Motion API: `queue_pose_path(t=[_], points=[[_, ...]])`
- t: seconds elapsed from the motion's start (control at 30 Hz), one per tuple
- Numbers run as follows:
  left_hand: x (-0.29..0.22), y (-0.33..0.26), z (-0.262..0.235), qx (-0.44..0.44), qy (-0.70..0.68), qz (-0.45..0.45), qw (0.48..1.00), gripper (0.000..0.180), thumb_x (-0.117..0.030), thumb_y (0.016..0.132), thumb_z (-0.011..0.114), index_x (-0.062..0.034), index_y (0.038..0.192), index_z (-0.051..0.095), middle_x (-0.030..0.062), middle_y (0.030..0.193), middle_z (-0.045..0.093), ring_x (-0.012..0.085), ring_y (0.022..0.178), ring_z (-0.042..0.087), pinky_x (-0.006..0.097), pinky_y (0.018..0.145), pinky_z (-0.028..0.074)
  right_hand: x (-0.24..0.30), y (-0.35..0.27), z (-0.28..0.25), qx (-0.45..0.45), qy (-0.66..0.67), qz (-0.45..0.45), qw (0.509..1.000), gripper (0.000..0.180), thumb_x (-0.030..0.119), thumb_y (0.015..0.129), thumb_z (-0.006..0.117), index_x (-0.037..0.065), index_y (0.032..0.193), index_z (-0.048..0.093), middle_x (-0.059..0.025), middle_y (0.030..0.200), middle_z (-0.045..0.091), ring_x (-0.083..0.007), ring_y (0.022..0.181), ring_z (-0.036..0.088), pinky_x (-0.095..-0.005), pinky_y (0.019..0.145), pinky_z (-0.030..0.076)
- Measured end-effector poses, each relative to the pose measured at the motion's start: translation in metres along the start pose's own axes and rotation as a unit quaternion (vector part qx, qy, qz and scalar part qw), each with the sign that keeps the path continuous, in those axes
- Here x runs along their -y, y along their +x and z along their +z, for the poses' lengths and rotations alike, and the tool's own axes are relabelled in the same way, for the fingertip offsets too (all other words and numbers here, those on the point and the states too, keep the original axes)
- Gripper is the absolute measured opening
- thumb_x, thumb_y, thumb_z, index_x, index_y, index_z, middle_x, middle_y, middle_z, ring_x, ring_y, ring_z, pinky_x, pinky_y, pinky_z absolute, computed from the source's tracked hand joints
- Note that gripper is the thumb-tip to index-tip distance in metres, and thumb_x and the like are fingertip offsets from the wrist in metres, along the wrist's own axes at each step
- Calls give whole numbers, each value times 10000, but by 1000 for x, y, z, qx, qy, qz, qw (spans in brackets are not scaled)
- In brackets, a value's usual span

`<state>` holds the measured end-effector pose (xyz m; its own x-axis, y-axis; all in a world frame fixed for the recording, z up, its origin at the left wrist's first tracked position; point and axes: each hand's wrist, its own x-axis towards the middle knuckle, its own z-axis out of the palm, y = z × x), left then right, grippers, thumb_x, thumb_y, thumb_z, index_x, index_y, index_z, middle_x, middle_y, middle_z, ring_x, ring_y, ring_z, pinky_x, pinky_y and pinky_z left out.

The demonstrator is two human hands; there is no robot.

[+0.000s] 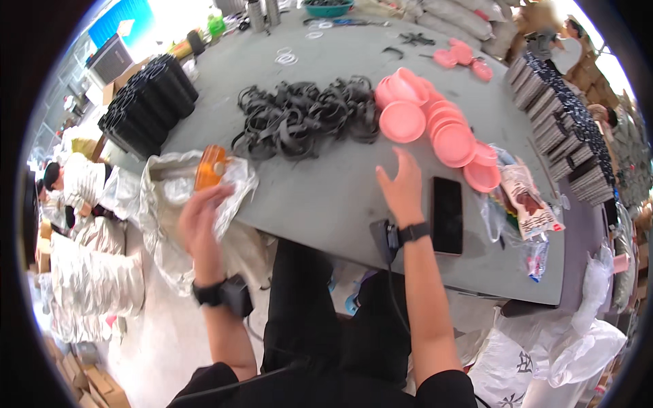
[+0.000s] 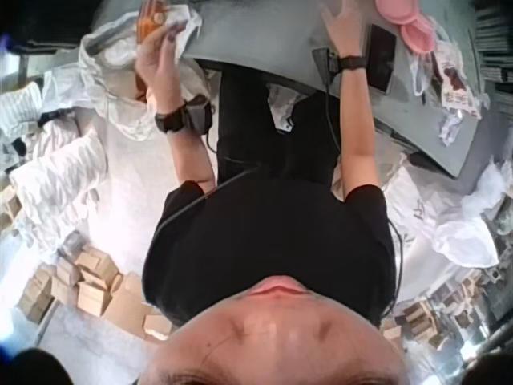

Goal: The person is manually inserting black rubber seals or straps into pink plastic lids.

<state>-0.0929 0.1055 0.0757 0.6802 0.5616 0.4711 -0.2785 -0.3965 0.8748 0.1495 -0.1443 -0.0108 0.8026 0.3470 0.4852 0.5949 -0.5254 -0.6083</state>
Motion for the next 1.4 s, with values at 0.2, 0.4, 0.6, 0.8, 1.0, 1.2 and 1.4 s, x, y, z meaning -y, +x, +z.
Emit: queue_pose_path(t=[0.2,0.4,0.6,0.8,1.0,1.2,1.4], points=[[68,20,88,29,143,-19,989,312,-44,796,620,-44,1107,648,101,1071,671,276,982,634,371,891,485,19,51,49,-11,6,-58,998,463,172,784,698,21,1198,558,-182,1183,586,-342,1123,555,-428,945,443],[85,5,118,75,315,61,944,293,-121,771,645,-129,1063,666,30,1117,659,238,1104,570,396,957,381,4,99,47,-239,-240,1,941,634,300,748,726,69,1283,476,-190,1320,494,-378,1240,442,-526,975,383],[93,6,115,87,293,42,951,202,-126,758,650,-131,959,672,-7,1117,657,213,1110,549,381,929,360,-35,102,24,-21,-96,176,980,428,302,844,675,46,1159,541,-154,1086,625,-328,968,622,-457,792,487],[93,6,109,86,285,35,954,267,-165,764,668,-130,1029,663,7,1125,657,214,1105,551,382,934,359,22,38,-8,-63,604,281,743,315,244,914,600,39,1144,538,-63,1029,625,-177,866,630,-318,651,504],[77,7,111,172,225,96,954,565,-315,768,719,-182,1295,563,83,1326,540,271,1209,490,439,1019,332,34,-22,-16,17,-164,-38,986,495,253,880,637,2,1286,505,-124,1183,598,-250,1027,608,-408,837,498],[80,1,111,271,325,152,893,586,-320,737,743,-271,1292,564,78,1351,514,303,1263,435,471,1038,320,43,49,4,112,63,64,990,518,270,851,678,1,1268,529,-166,1200,590,-296,1015,602,-393,877,481],[80,1,117,262,301,156,903,552,-287,730,745,-253,1257,585,70,1311,544,298,1249,452,457,1032,324,-18,135,51,49,-5,-8,999,470,240,859,684,-18,1228,549,-123,1064,651,-211,842,604,-352,772,503]])
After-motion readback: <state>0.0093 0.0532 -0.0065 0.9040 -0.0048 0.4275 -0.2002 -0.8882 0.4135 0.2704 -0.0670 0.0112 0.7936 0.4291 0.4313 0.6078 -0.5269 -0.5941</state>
